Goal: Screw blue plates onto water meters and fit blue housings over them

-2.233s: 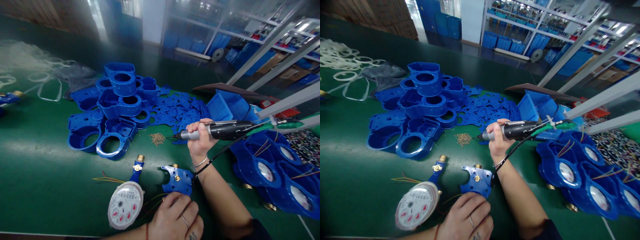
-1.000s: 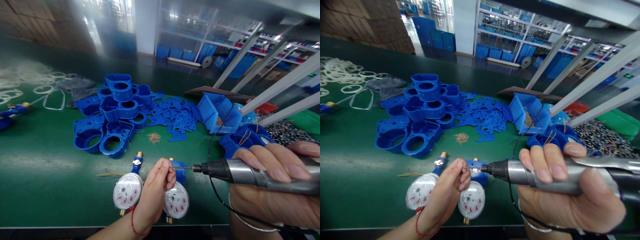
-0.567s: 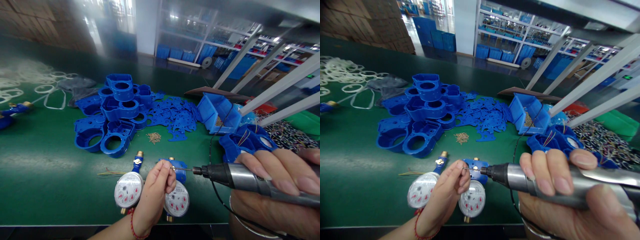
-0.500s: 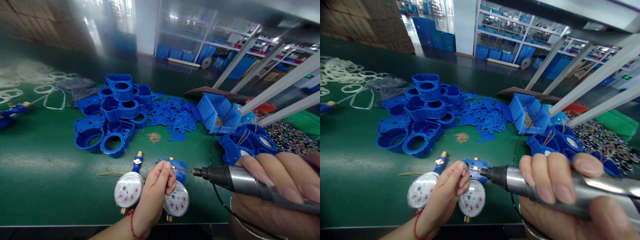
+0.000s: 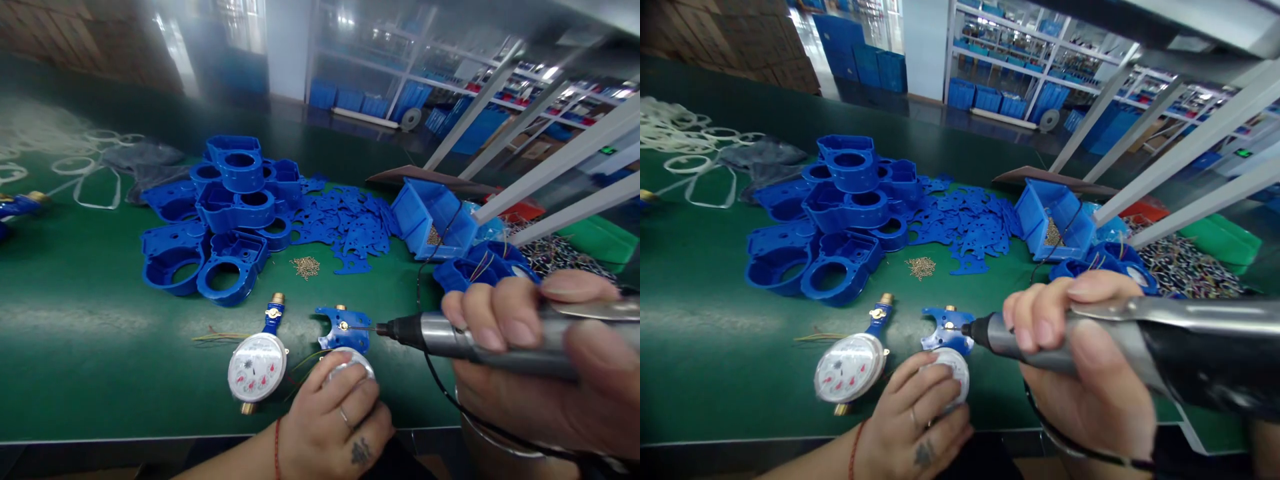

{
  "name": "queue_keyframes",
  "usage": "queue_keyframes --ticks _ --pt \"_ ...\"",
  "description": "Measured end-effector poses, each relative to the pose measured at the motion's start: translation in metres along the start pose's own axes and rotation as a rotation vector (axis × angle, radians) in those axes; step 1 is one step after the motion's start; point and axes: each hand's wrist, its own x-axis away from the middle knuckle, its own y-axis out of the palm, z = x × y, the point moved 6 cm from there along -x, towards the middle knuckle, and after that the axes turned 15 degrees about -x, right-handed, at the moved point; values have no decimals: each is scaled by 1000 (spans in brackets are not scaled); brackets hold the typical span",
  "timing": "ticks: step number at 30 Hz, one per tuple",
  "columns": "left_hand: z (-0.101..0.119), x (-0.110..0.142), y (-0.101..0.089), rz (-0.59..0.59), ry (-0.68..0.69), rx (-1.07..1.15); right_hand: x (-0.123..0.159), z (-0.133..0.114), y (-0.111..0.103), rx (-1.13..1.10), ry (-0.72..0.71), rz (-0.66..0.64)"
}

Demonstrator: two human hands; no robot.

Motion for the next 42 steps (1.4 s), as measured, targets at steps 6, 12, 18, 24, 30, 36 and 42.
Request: queue_keyframes --ticks 6,12,18,24,30,36,42 --pt "1 7 28 -4 87 -11 1 35 16 -38 28 -130" --pt "0 9 29 -3 87 10 7 50 12 -23 13 -176" --pt "-1 9 27 20 81 9 9 53 13 -6 23 -200" --pt "0 8 28 8 83 0 11 57 13 29 43 -200" --pt "-1 6 26 21 71 -3 13 61 14 71 49 -226" --pt "-1 9 29 30 55 -7 17 65 16 133 66 -268" --pt "2 15 35 48 112 -42 18 70 22 286 70 -223"
